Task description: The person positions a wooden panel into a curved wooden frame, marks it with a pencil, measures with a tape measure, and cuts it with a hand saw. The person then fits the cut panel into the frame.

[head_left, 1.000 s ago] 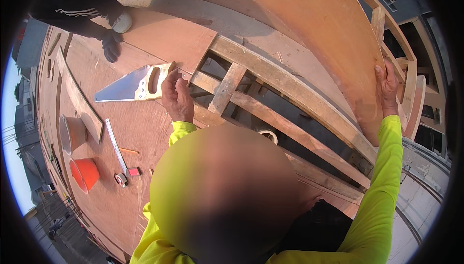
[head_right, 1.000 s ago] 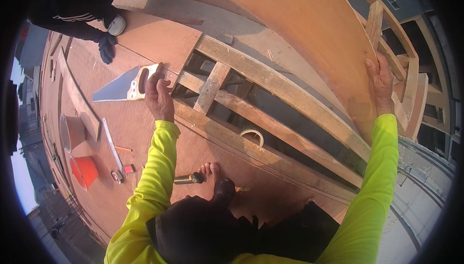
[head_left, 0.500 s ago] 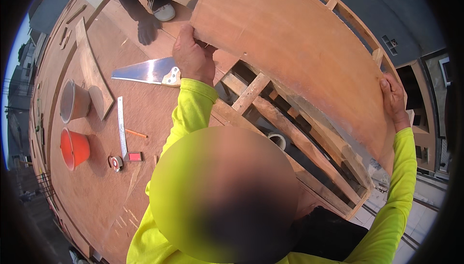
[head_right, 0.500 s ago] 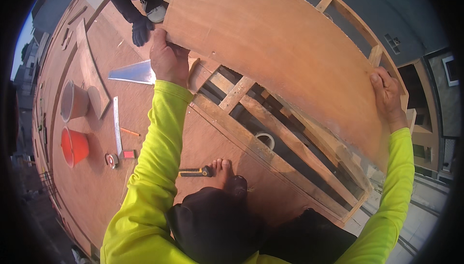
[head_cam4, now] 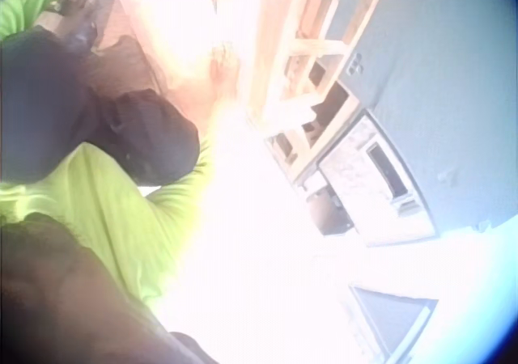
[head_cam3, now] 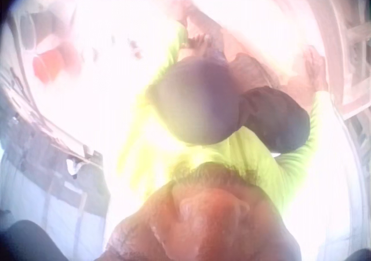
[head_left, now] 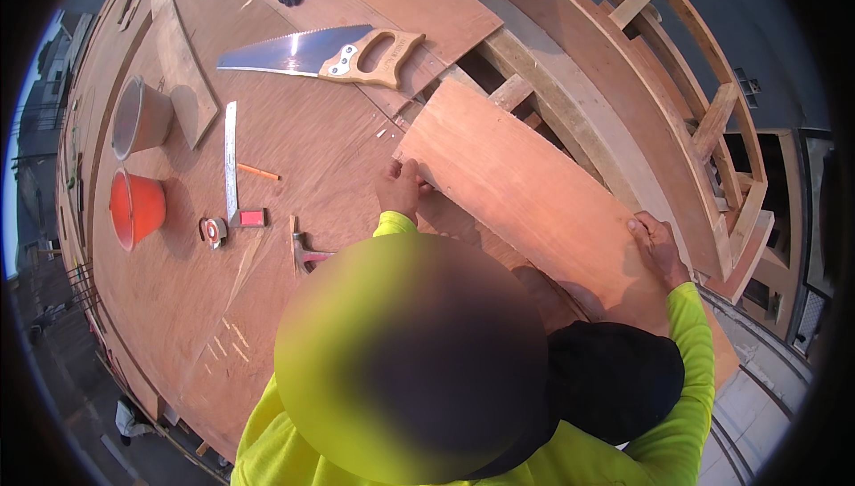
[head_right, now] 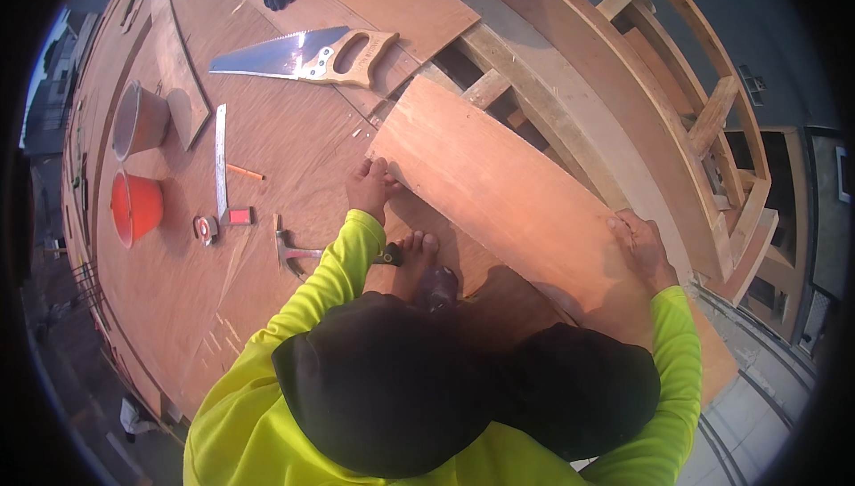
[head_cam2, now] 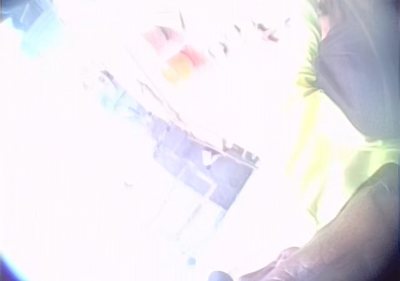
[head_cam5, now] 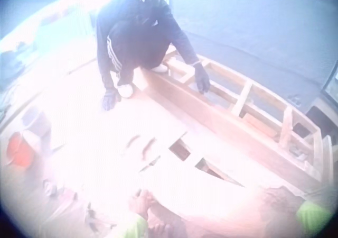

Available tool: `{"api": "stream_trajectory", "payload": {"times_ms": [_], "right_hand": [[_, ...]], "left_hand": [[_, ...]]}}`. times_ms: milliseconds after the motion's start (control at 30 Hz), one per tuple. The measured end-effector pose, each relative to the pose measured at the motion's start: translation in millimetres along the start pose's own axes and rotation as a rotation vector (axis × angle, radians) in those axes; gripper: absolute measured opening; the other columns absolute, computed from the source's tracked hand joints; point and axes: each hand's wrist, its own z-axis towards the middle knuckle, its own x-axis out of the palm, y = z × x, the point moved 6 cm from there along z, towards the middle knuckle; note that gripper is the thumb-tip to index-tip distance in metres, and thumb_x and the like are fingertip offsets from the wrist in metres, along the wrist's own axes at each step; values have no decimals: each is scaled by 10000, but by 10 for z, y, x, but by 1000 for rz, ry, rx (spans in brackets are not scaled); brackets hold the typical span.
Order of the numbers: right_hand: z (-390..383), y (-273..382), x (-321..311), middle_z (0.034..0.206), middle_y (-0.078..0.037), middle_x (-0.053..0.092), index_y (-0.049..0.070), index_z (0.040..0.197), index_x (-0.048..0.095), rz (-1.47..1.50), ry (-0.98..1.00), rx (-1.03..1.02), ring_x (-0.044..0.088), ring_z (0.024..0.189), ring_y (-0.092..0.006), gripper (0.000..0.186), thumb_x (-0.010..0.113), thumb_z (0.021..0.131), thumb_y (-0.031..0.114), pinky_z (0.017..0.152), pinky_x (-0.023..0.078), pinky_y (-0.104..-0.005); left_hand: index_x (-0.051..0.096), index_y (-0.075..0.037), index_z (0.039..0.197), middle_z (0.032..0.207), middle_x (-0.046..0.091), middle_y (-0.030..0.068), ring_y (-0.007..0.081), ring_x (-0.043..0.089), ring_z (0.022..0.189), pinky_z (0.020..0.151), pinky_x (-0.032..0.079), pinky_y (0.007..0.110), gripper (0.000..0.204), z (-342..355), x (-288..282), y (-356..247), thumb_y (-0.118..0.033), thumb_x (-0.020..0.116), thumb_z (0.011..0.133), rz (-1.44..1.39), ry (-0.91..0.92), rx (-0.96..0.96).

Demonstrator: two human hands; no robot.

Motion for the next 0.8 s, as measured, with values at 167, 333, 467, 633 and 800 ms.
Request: {"api": "stream_trajectory", "payload": {"times_ms": [167, 333, 467, 633, 800], "right_hand": [[135, -266, 370, 641, -37, 474, -4, 969, 653, 143, -98, 7, 432, 625, -98, 258, 602, 1019, 244, 576, 396, -319], [295, -480, 570, 659, -29, 487, -12, 961, 643, 218, -160, -38, 429, 645, -86, 267, 600, 1024, 244, 583, 394, -313], [402, -624, 703, 679, -35, 499, -19, 953, 632, 341, -153, -3, 439, 666, -90, 287, 598, 1025, 257, 601, 406, -308], [475, -663, 854, 713, -22, 500, -16, 994, 647, 250, -110, 32, 465, 696, -89, 284, 593, 1031, 260, 632, 421, -286], [499, -557, 914, 745, -168, 566, 13, 977, 636, 194, -153, -18, 564, 665, -234, 332, 593, 1018, 340, 649, 460, -393]], "left_hand": [[645, 44, 1161, 948, 680, 120, 197, 672, 824, 726, 559, 358, 340, -26, -96, -157, -154, 654, 885, 270, -147, 424], [645, 7, 1217, 1059, 654, 175, 291, 681, 893, 790, 554, 388, 381, 76, -17, -368, -143, 671, 868, 566, -204, 761], [655, -17, 1213, 1076, 638, 183, 340, 657, 989, 847, 542, 412, 403, 299, -81, -464, -151, 719, 839, 701, -304, 834], [573, -24, 1337, 1291, 561, 215, 406, 550, 1176, 983, 473, 469, 596, 178, 86, -430, -174, 763, 793, 914, -263, 1059], [418, 35, 1461, 1523, 352, 280, 484, 348, 1385, 1160, 304, 532, 809, 34, 257, -231, -253, 769, 791, 1090, -103, 1077]]}}
